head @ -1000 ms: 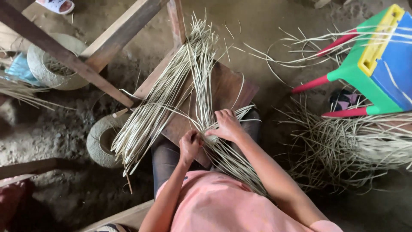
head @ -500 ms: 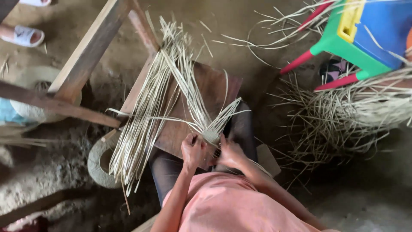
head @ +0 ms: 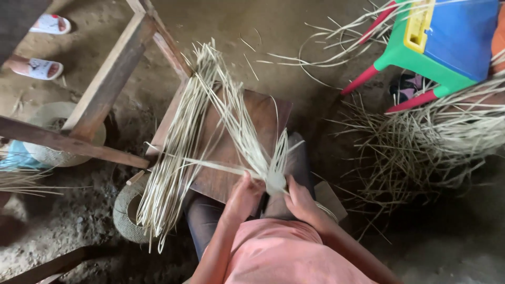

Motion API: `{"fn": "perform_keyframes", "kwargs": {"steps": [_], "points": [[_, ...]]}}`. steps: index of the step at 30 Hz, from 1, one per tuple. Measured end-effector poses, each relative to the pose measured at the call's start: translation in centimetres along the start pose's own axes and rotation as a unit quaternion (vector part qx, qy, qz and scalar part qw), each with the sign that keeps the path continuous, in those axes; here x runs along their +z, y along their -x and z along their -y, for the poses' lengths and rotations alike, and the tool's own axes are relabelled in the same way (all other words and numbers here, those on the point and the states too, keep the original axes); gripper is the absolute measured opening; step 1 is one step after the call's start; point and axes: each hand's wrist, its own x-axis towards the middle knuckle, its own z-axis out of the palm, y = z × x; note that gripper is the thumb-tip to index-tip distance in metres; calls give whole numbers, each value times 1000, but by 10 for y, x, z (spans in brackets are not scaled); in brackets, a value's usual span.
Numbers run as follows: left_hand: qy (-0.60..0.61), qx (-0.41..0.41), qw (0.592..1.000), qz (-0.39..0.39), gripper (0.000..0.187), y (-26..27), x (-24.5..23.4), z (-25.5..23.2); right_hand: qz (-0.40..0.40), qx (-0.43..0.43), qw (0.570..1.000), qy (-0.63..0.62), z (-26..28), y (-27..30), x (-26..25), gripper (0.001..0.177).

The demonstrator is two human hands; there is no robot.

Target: Weaving long, thin straw or palm leaf strips together to create a larger piece of material.

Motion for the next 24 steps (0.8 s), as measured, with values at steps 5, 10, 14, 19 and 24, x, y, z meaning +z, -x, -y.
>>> {"fn": "perform_keyframes", "kwargs": {"steps": [5,10,14,19,24], "points": [[185,13,972,145,52,-59,9,31,41,-85,988,124,-25,26,3,65],[15,167,974,151,18,-48,49,-37,177,103,975,84,8,41,-30,83],[-78,3,997,2,94,-35,86,-122,182,112,974,76,3,50,-27,95],[-138,161,977,-33,71,-84,88,-187,152,92,983,37,7,50,-29,90],[-432,301,843,-114,33,-140,39,-229,138,50,986,80,3,40,-16,63]]}}
